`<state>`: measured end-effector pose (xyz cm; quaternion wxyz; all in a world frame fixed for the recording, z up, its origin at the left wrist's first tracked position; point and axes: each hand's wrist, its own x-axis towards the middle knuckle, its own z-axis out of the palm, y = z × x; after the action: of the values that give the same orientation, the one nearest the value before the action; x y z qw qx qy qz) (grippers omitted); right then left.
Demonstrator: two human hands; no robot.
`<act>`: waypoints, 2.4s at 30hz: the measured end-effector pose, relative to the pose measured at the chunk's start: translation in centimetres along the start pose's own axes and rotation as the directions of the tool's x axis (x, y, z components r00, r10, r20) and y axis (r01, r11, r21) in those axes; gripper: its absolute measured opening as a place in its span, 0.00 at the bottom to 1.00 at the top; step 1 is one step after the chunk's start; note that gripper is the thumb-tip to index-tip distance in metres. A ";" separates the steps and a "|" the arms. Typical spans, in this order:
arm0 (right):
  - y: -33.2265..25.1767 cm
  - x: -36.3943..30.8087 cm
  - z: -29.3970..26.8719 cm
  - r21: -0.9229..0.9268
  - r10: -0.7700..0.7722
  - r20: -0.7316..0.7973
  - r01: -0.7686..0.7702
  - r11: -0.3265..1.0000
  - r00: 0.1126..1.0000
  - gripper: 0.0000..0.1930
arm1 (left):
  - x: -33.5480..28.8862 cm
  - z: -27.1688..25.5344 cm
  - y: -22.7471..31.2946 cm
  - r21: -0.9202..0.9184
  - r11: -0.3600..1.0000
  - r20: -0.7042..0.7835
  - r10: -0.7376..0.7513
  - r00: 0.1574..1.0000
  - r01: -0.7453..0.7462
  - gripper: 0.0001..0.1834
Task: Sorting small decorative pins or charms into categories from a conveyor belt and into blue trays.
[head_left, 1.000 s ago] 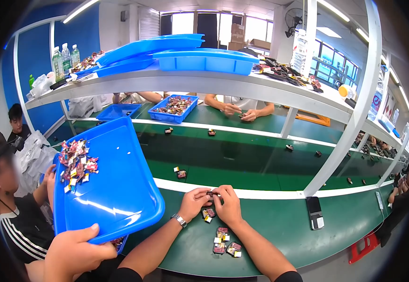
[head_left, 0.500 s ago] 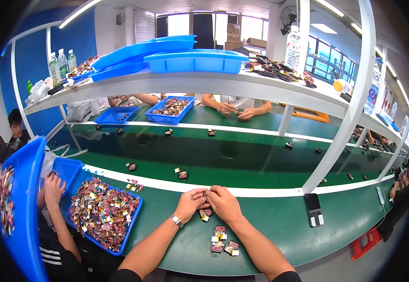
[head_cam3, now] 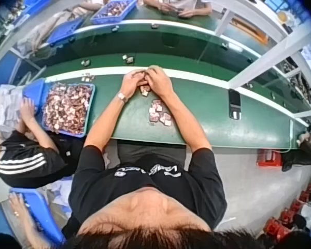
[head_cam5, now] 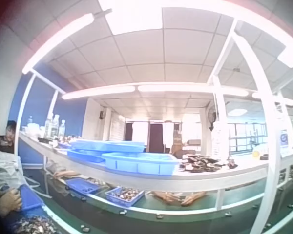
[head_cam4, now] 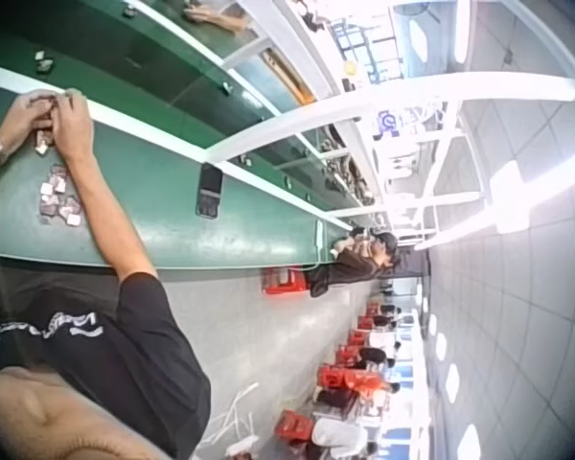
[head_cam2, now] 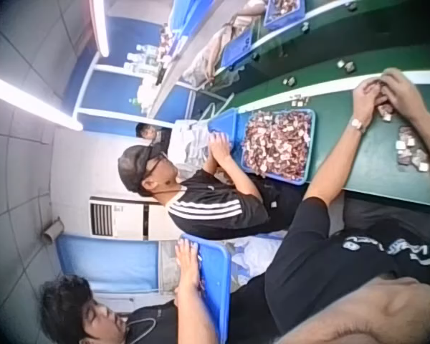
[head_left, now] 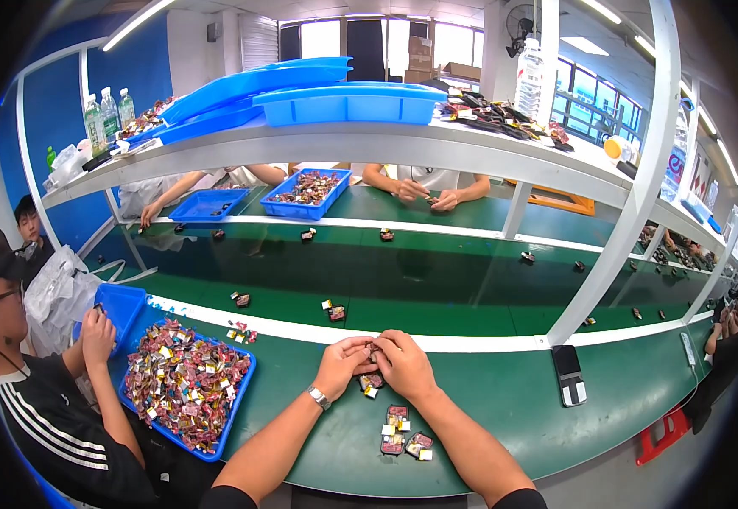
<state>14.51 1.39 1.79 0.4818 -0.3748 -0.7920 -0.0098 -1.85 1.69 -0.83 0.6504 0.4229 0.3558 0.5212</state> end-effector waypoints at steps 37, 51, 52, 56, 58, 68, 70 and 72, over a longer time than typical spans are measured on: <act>1.4 0.6 -1.8 0.111 -0.060 0.213 0.037 0.993 0.975 0.08 | -0.5 0.2 0.5 0.097 0.995 0.041 -0.005 0.999 0.001 0.18; 0.8 -0.6 0.3 0.287 0.353 0.065 -0.356 0.889 0.933 0.07 | -0.4 0.5 0.4 0.134 0.991 0.055 -0.014 0.998 0.007 0.17; 0.8 -0.6 0.4 0.250 0.285 0.011 -0.278 0.927 0.959 0.07 | -0.3 0.4 0.4 0.136 0.991 0.056 -0.016 0.998 0.009 0.17; 0.1 -0.4 -0.5 0.020 0.097 -0.012 -0.097 0.995 0.995 0.07 | -0.3 0.4 0.5 0.108 0.994 0.043 -0.013 0.999 0.009 0.17; 0.2 -0.3 -0.5 -0.015 0.041 -0.013 -0.042 0.999 0.999 0.06 | -0.3 0.3 0.4 0.098 0.995 0.043 -0.016 0.999 0.012 0.17; 0.5 -0.9 0.0 -0.129 -0.049 0.005 0.049 0.990 0.999 0.06 | -0.1 -0.1 0.0 0.055 0.999 0.036 -0.002 0.999 0.000 0.18; 0.4 -1.0 0.0 -0.129 -0.029 0.005 0.030 0.991 1.000 0.06 | -0.1 -0.1 -0.1 0.056 0.998 0.033 -0.003 0.999 0.001 0.18; 0.3 -1.0 0.2 -0.129 -0.012 0.004 0.013 0.992 1.000 0.06 | -0.1 -0.3 -0.3 0.066 0.998 0.036 0.001 0.999 -0.003 0.17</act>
<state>14.77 1.07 0.81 0.4552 -0.4002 -0.7929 -0.0633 -2.07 1.64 -1.23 0.6419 0.4539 0.3605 0.5019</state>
